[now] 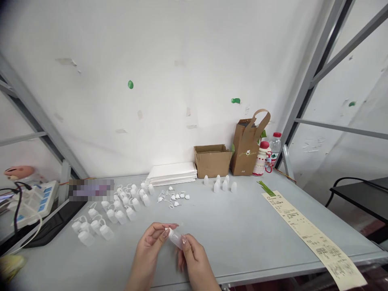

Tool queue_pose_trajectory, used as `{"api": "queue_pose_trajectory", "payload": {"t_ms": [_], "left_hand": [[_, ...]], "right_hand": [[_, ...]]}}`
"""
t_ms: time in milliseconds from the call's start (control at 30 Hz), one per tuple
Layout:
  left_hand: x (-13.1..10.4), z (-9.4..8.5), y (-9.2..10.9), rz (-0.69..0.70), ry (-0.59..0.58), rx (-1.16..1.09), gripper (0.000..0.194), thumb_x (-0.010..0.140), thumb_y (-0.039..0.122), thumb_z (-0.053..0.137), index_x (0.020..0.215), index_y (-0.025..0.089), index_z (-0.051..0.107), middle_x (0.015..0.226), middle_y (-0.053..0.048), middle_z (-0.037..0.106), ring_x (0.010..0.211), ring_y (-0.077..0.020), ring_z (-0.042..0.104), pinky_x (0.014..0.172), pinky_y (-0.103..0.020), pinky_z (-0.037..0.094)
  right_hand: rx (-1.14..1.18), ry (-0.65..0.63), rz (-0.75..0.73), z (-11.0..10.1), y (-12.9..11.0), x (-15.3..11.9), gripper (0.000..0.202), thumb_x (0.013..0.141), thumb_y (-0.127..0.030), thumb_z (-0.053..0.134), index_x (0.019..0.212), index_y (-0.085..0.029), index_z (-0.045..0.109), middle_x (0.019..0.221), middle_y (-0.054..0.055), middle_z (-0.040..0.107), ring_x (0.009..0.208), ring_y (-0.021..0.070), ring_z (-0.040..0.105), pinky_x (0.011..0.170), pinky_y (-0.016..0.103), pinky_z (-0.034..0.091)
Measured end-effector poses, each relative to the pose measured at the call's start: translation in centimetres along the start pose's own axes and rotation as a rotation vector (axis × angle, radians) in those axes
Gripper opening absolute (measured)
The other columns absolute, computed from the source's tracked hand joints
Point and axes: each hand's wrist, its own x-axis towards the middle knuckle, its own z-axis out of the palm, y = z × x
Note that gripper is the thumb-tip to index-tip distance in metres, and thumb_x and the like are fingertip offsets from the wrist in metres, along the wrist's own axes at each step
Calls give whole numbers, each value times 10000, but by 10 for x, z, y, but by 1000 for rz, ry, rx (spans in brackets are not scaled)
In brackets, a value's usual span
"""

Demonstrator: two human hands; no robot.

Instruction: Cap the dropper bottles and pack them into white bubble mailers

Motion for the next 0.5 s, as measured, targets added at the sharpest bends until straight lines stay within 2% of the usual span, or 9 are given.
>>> {"api": "queue_pose_trajectory", "payload": {"t_ms": [333,433,500], "left_hand": [[0,-3,5,61,-90,83,212,661,384,707,696,178,666,815,-105,735,983,-281,623,886,-365,462],[1,-3,8,47,-145,150,205,686,350,686,818,192,694,924,-106,728,982,-262,622,893,-350,459],[4,-5,9,16,-190,226,261,648,302,710,890,205,707,967,-105,720,981,-269,617,865,-348,477]], "right_hand": [[22,-23,23,0,-7,-2,539,835,-660,293,587,-203,433,437,-46,395,420,100,355,457,232,296],[81,5,36,-1,-8,-1,530,825,-662,323,597,-200,448,449,-43,412,422,101,362,470,238,310],[113,30,41,-2,-9,-1,533,815,-669,337,592,-199,455,455,-39,420,427,104,370,478,242,322]]}}
